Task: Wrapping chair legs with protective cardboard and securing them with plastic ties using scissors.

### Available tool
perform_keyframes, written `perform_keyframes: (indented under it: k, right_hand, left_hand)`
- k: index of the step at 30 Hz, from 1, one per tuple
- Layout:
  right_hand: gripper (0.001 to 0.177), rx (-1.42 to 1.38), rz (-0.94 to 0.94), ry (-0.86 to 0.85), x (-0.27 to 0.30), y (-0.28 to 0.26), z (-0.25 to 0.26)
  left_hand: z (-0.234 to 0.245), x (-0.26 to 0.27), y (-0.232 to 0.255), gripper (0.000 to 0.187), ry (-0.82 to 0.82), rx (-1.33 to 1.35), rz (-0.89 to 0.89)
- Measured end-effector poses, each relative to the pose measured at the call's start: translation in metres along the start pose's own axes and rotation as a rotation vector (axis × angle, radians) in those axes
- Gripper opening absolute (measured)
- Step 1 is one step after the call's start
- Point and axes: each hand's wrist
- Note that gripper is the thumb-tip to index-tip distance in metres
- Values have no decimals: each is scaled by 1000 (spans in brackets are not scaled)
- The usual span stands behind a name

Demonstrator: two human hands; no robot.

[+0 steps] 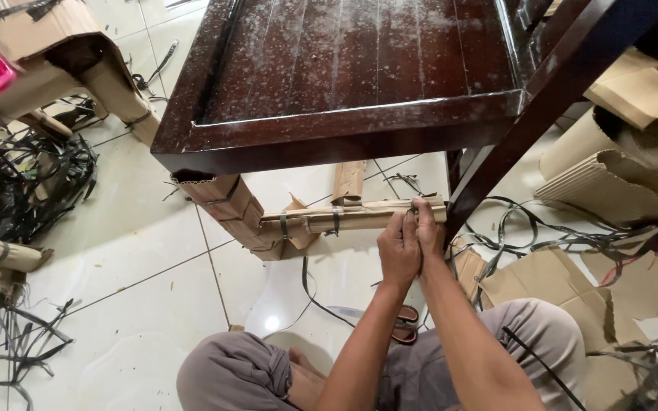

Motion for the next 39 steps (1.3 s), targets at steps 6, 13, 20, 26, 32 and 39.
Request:
perform_keyframes:
  k: [6, 13, 20, 26, 32, 39]
  right_hand:
    - [77, -73, 112, 20, 20, 3, 4]
    - [50, -426, 216, -51, -13, 46, 2]
    - [40, -191, 302, -6, -25, 68, 4]
    - [32, 25, 386, 27, -41, 68, 5]
    - [26, 243, 452, 52, -48, 85, 4]
    - [32, 368, 399, 93, -11, 70, 7]
  left_hand:
    - [-2, 11, -4, 27, 50, 22, 44]
    - [-6, 17, -12, 27, 145, 210, 166]
    - [-10, 19, -8, 24, 180, 322, 228]
    - [-10, 17, -12, 25, 195, 366, 284]
    - [-8, 14, -29, 24, 180, 363, 324]
    - [-5, 11, -25, 25, 165, 359, 347]
Point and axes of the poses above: each hand's wrist, its own x-axis away from the middle knuckle, its own z-axis out of the back of the hand, y = z × x, and after that the axes turned 15 degrees about x, right-handed
